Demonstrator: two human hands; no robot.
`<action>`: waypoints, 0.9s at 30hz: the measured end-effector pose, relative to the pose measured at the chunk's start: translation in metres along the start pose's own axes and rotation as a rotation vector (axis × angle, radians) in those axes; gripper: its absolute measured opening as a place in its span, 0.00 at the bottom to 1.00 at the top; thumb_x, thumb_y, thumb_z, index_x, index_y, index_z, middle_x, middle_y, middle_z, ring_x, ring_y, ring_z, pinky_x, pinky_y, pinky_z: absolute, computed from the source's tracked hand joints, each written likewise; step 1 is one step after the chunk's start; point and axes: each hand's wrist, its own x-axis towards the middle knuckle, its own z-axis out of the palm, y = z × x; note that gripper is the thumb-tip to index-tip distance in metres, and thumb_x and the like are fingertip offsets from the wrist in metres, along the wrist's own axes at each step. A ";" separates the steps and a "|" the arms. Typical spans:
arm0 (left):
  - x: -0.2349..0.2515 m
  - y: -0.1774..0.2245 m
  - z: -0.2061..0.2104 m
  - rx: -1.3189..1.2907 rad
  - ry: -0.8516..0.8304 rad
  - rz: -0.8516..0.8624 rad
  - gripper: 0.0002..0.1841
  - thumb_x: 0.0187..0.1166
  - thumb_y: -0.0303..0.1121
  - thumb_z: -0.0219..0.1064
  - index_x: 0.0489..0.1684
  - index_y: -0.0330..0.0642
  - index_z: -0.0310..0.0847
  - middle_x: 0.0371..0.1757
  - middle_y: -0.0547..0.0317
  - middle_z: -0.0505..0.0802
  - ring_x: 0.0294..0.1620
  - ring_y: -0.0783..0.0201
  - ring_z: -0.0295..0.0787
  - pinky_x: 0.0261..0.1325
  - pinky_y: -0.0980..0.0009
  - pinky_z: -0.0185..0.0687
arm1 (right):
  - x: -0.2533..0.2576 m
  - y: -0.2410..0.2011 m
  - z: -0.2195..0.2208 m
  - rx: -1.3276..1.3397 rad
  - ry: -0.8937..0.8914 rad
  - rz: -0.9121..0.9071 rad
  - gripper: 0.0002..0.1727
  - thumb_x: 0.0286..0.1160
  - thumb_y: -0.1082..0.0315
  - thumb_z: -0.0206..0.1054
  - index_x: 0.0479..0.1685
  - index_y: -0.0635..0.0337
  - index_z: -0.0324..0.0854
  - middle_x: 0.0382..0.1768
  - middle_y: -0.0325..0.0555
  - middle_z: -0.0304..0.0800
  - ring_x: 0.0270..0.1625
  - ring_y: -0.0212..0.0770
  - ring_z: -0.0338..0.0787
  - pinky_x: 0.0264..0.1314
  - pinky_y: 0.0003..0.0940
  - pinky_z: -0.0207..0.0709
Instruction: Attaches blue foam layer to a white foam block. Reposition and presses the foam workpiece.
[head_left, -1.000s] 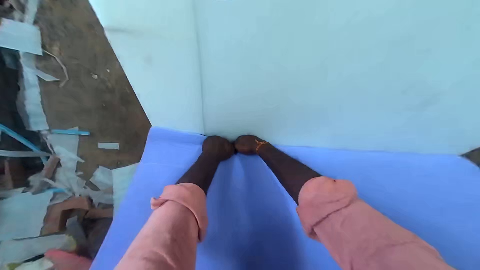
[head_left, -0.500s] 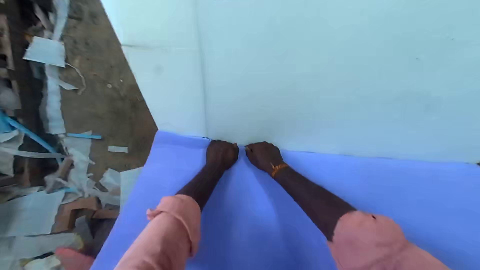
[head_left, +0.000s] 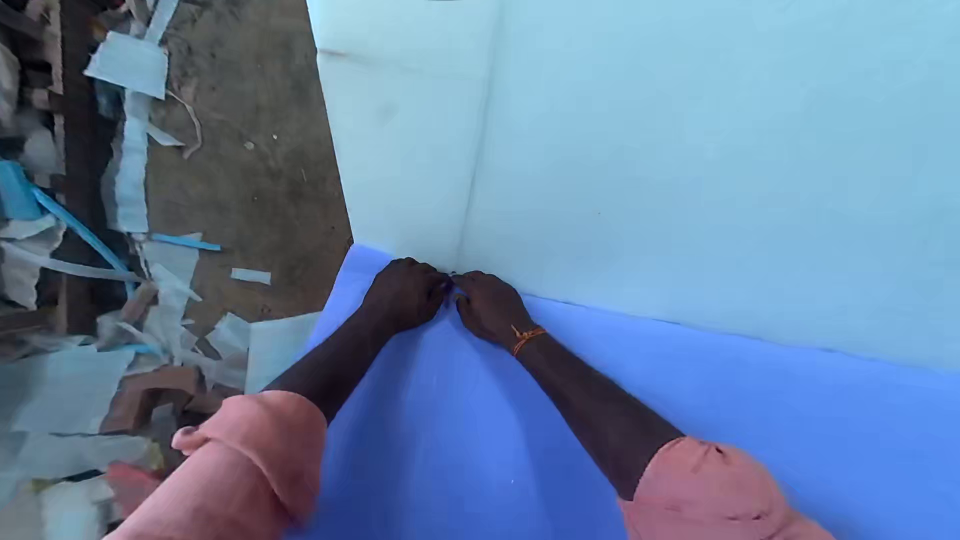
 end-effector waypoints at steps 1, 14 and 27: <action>0.003 0.000 0.001 0.014 -0.044 -0.027 0.23 0.88 0.47 0.48 0.64 0.58 0.90 0.63 0.59 0.94 0.70 0.51 0.86 0.75 0.46 0.76 | 0.007 -0.002 -0.003 -0.031 -0.059 0.009 0.22 0.85 0.58 0.56 0.71 0.51 0.84 0.64 0.51 0.89 0.67 0.53 0.88 0.65 0.57 0.81; 0.013 0.001 0.007 -0.022 -0.149 -0.147 0.26 0.89 0.55 0.46 0.51 0.54 0.93 0.50 0.51 0.96 0.59 0.45 0.91 0.62 0.37 0.82 | 0.013 -0.001 0.008 0.045 -0.098 0.095 0.22 0.89 0.52 0.51 0.55 0.53 0.90 0.51 0.54 0.94 0.59 0.57 0.91 0.58 0.65 0.81; -0.031 -0.060 0.002 0.043 0.247 -0.101 0.20 0.82 0.45 0.53 0.63 0.57 0.89 0.61 0.62 0.93 0.68 0.56 0.86 0.79 0.49 0.73 | 0.045 -0.041 0.017 0.085 0.140 -0.205 0.18 0.85 0.63 0.59 0.66 0.56 0.87 0.62 0.55 0.90 0.66 0.55 0.88 0.67 0.56 0.81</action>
